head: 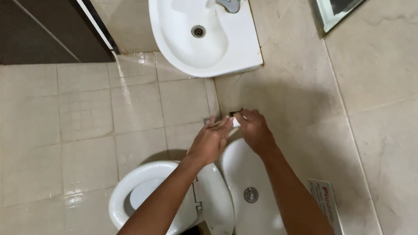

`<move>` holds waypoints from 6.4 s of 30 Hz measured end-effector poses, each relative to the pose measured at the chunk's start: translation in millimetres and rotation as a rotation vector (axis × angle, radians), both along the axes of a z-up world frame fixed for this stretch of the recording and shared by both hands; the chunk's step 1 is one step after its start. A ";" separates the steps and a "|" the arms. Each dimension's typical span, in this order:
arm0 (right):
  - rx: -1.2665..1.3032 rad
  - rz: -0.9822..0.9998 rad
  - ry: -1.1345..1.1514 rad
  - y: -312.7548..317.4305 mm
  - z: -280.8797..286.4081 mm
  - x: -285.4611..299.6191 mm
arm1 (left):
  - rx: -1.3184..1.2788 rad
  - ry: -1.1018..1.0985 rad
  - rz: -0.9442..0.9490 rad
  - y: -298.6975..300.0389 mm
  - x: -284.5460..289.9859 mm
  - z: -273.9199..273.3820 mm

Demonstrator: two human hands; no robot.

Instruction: The person uses a handheld bidet sprayer to rinse the inside of a toilet bowl. They direct the water stream around the bowl's interior surfaces, then turn off the sprayer and close the toilet seat and lid.

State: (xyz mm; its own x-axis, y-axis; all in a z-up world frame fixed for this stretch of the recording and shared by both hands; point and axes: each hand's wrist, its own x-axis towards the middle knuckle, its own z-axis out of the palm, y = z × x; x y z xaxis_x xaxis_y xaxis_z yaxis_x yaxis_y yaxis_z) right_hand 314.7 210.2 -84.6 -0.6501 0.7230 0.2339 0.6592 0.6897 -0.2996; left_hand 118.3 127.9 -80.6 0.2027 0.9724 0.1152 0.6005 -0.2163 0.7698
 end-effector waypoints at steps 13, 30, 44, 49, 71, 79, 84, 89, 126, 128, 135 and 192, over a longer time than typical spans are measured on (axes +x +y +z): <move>-0.052 0.084 -0.094 46.2 -59.6 19.0 | -0.267 0.285 0.007 41.7 35.2 -55.8; -0.126 0.132 -0.411 60.6 -122.4 31.5 | -0.526 0.280 -0.045 53.4 56.7 -105.9; -0.249 0.027 -0.358 52.8 -145.3 33.0 | -0.548 0.333 -0.049 38.6 66.8 -136.6; -0.305 -0.044 -0.366 55.0 -138.8 35.6 | -0.623 0.395 -0.083 56.6 75.0 -128.1; -0.162 -0.274 -0.262 5.5 -110.9 8.8 | -0.587 0.345 -0.019 38.8 22.2 -85.6; -0.370 -0.505 -0.196 -61.9 -43.3 -5.9 | -0.462 0.337 -0.042 -12.7 -3.9 -61.9; -0.205 -0.473 -0.096 -121.0 -52.0 2.7 | -0.345 0.331 -0.137 -63.5 -12.9 -35.7; -0.234 -0.555 -0.071 -189.2 -32.9 0.5 | -0.259 0.325 -0.288 -110.8 -8.4 -14.8; -0.134 -0.823 -0.199 -299.5 -59.8 -44.0 | -0.122 0.840 -0.477 -177.0 23.8 -25.7; -0.122 -0.817 -0.191 -305.3 -57.3 -49.5 | -0.096 0.783 -0.440 -183.9 15.6 -38.5; -0.141 -0.718 -0.179 -312.0 -52.9 -62.8 | -0.033 0.698 -0.348 -200.5 -8.4 -54.8; -0.082 -0.303 -0.194 -458.5 -349.1 -345.5 | -0.843 0.518 0.137 -406.6 -277.3 -298.3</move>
